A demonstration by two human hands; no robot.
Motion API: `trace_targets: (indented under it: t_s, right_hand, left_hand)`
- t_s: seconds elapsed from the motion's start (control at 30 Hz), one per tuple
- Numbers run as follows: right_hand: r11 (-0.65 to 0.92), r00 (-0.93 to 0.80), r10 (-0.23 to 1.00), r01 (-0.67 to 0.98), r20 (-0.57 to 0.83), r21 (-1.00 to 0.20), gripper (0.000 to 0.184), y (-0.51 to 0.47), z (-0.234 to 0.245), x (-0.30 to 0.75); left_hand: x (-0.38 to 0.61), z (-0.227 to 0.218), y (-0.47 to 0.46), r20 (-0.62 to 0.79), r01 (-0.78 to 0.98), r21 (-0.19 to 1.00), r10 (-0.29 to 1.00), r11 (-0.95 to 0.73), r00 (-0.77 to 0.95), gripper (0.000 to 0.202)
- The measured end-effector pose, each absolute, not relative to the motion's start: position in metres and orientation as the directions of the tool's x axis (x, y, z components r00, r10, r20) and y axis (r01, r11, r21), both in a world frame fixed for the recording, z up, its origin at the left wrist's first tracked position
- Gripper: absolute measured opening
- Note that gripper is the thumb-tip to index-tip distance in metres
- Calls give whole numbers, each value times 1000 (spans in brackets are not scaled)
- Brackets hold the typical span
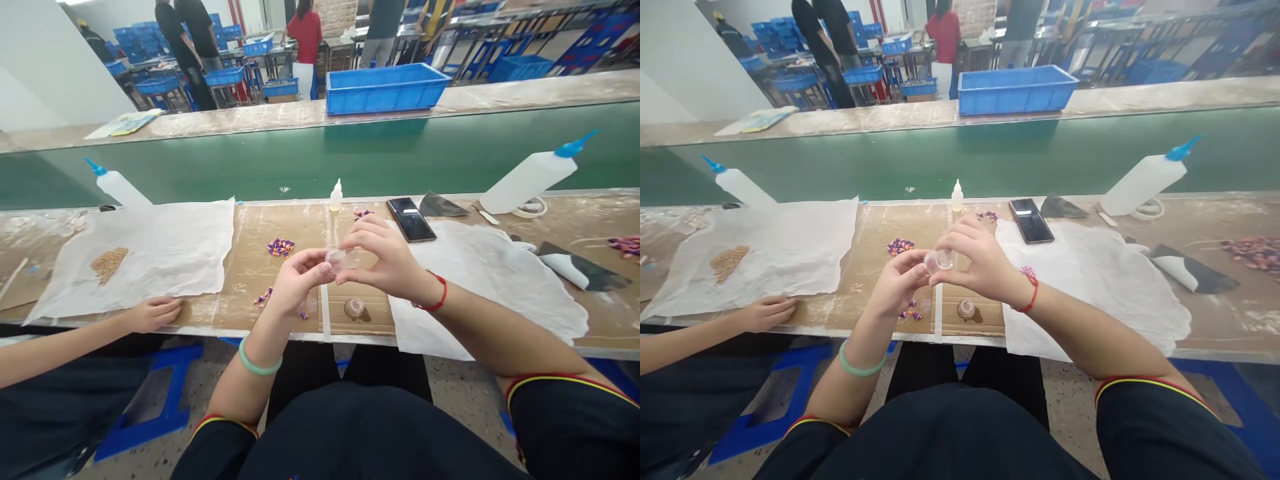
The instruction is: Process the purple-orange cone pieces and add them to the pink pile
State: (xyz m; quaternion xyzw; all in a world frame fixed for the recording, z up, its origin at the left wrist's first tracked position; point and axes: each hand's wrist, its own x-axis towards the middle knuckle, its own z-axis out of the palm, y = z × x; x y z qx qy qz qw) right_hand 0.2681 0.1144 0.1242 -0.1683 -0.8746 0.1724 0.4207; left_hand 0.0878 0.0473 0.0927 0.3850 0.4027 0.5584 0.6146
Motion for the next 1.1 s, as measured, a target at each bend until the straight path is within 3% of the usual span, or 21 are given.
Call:
trace_targets:
  t_s: [0.2, 0.5, 0.63, 0.77, 0.93, 1.03, 1.1]
  right_hand:
    - [671, -606, 626, 97, 491, -735, 46, 112, 122, 256]
    - [378, -589, 772, 123, 239, -918, 54, 116, 116, 226]
    - [376, -557, 803, 195, 214, -906, 52, 117, 118, 210]
    - [363, -585, 781, 144, 216, -921, 41, 110, 118, 194]
    - [404, -441, 827, 36, 348, -914, 33, 123, 116, 190]
    - [635, -318, 749, 90, 582, -768, 22, 147, 110, 184]
    - [811, -480, 571, 202, 666, -550, 17, 161, 103, 167]
  left_hand:
    - [85, 93, 31, -145, -489, 868, 986, 88, -79, 56]
    - [79, 83, 33, -223, -608, 786, 969, 114, -107, 45]
    - [71, 81, 30, -238, -645, 757, 964, 109, -116, 42]
    - [61, 78, 28, -223, -644, 761, 962, 71, -158, 41]
    - [48, 74, 24, -209, -653, 757, 957, 29, -199, 48]
    - [43, 70, 12, -190, -649, 761, 960, 12, -205, 48]
    - [43, 65, -2, -164, -645, 764, 966, -4, -201, 47]
